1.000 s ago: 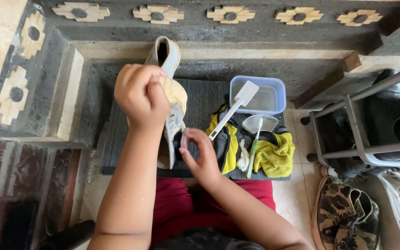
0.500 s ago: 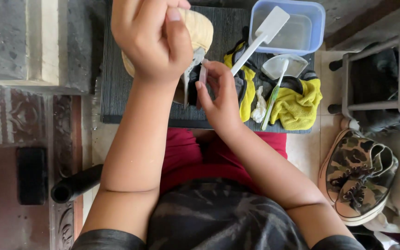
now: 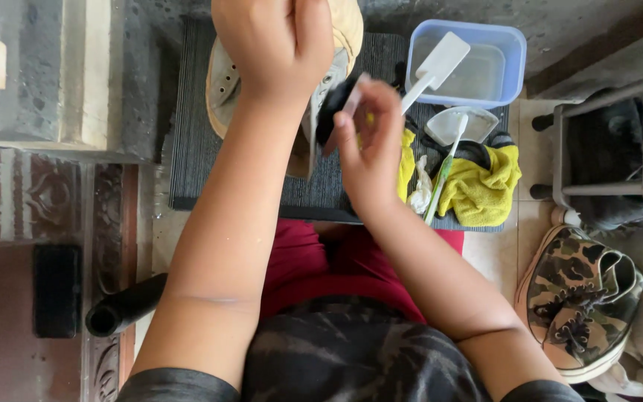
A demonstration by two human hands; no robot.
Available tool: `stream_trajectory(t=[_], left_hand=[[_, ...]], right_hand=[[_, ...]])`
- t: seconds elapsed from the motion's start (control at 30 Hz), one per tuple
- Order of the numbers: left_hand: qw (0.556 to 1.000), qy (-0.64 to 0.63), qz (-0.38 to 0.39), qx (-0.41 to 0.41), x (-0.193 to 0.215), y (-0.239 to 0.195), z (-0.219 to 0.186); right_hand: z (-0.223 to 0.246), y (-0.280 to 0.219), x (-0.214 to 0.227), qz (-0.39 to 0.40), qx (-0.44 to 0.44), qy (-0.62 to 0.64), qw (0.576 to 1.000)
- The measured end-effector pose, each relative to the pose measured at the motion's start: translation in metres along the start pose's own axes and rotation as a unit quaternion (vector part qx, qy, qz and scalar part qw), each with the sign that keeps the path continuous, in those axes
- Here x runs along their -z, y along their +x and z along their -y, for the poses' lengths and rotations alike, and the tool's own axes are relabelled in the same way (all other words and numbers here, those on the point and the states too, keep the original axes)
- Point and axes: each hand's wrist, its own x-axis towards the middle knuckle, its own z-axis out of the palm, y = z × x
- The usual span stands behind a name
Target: Cleaning the soles and sides of high-top sneakers using a brush and cleaning solution
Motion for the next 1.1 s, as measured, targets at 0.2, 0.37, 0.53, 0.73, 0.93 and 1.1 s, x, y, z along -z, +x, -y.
stream_trajectory(t=[0.2,0.37,0.53,0.73,0.93,1.1], left_hand=[[1.000,-0.004,-0.013,-0.003,-0.010,0.024,0.006],[0.999,-0.034,-0.022,0.000,-0.015,0.037,-0.004],[0.999,-0.026,-0.022,0.015,-0.022,0.038,0.008],[0.998,-0.049,-0.026,-0.004,-0.034,0.041,0.026],[0.998,-0.058,-0.011,0.000,-0.042,0.034,0.030],[0.998,-0.066,-0.022,-0.005,-0.037,0.035,0.039]], right_hand=[[-0.011,-0.003,-0.003,-0.029,-0.115,-0.057,0.991],[0.033,0.039,-0.003,-0.045,0.108,-0.059,0.991],[0.000,0.026,-0.009,-0.036,0.112,-0.055,0.992],[-0.006,0.033,-0.006,-0.029,0.083,-0.177,0.980],[0.024,0.083,0.001,-0.057,0.278,-0.097,0.954],[-0.026,0.036,-0.014,-0.073,0.147,-0.113,0.980]])
